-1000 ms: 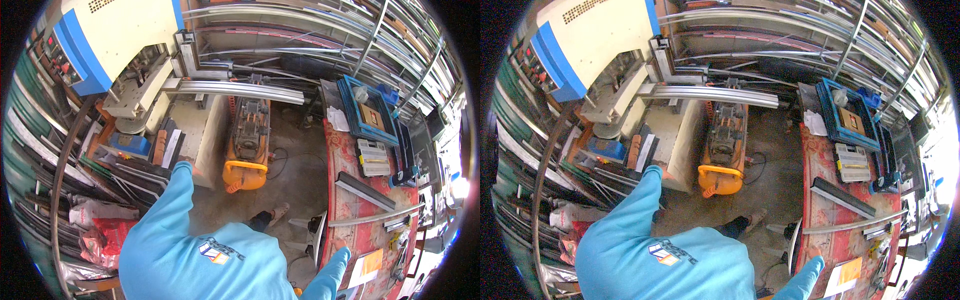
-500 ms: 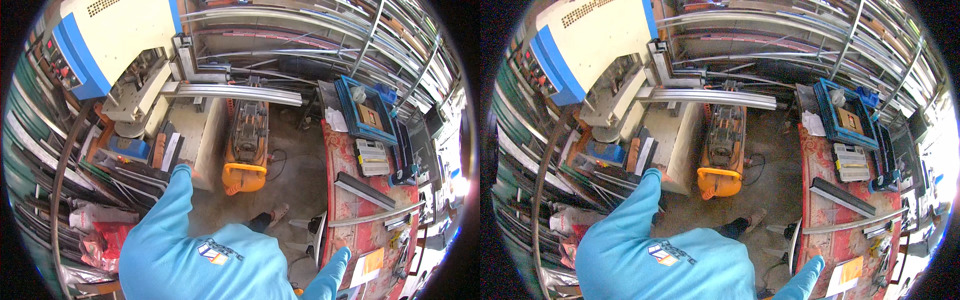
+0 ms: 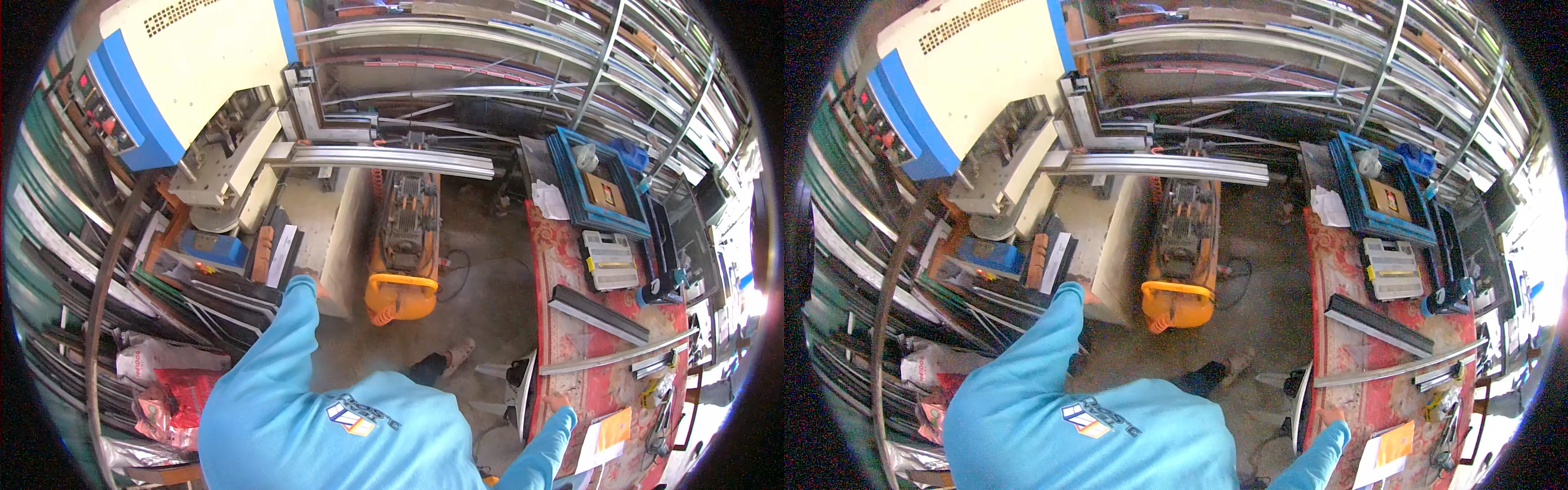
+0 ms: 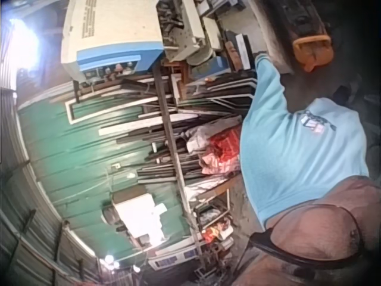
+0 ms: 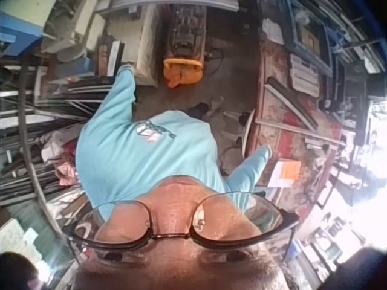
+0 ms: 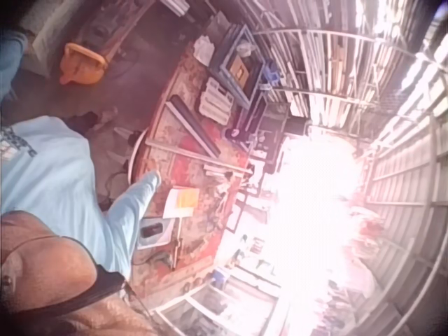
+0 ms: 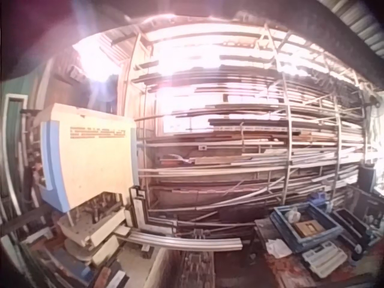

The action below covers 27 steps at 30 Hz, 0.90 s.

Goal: The person operates a machine to process window frame profiles, fits corner frame pieces together by hand, and walks over to a workbench to pick up a smartphone.

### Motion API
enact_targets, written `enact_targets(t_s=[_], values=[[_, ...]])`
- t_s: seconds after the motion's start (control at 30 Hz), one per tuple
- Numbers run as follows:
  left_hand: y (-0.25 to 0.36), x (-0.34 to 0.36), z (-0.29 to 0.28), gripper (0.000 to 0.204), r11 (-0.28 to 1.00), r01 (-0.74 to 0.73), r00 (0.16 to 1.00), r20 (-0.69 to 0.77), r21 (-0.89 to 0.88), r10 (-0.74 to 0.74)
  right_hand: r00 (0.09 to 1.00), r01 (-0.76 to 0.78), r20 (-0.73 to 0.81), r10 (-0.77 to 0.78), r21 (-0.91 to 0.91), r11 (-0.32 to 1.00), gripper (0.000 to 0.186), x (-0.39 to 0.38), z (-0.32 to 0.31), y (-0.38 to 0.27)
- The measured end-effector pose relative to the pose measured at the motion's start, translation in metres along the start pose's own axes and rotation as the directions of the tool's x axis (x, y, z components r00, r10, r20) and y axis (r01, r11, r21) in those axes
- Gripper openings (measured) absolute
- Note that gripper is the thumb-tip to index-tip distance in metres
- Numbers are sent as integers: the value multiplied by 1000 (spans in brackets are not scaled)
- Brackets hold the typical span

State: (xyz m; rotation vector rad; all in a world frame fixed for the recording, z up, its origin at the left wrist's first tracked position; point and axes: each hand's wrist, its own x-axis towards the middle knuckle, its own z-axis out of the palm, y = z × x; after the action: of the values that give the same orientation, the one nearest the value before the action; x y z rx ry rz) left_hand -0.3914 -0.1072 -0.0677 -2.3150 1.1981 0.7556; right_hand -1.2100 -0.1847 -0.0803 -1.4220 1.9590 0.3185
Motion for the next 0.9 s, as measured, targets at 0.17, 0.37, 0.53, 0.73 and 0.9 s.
enact_targets(t_s=[0.17, 0.37, 0.53, 0.73, 0.9], values=[[13, -31, -26, 87, 1000, -12, 999, 35, -1, 12, 973, 229, 86, -216, -183, 956, 68, 5, 0, 14], [2, -8, -3, 84, 999, 27, 998, 53, -34, -25, 918, 388, 172, -357, -575, 721, 45, 56, 22, 50], [-4, 14, 11, 83, 999, 6, 999, 41, -34, -5, 942, 316, 30, -334, -413, 854, 35, 71, 38, 72], [0, -7, 4, 82, 998, 51, 999, 2, -32, -51, 961, 276, 61, -269, -220, 936, 31, 70, 32, 62], [1, 0, -2, 85, 1000, 22, 999, 50, -20, -21, 985, 170, 36, -169, -29, 985, 79, 78, 34, 76]])
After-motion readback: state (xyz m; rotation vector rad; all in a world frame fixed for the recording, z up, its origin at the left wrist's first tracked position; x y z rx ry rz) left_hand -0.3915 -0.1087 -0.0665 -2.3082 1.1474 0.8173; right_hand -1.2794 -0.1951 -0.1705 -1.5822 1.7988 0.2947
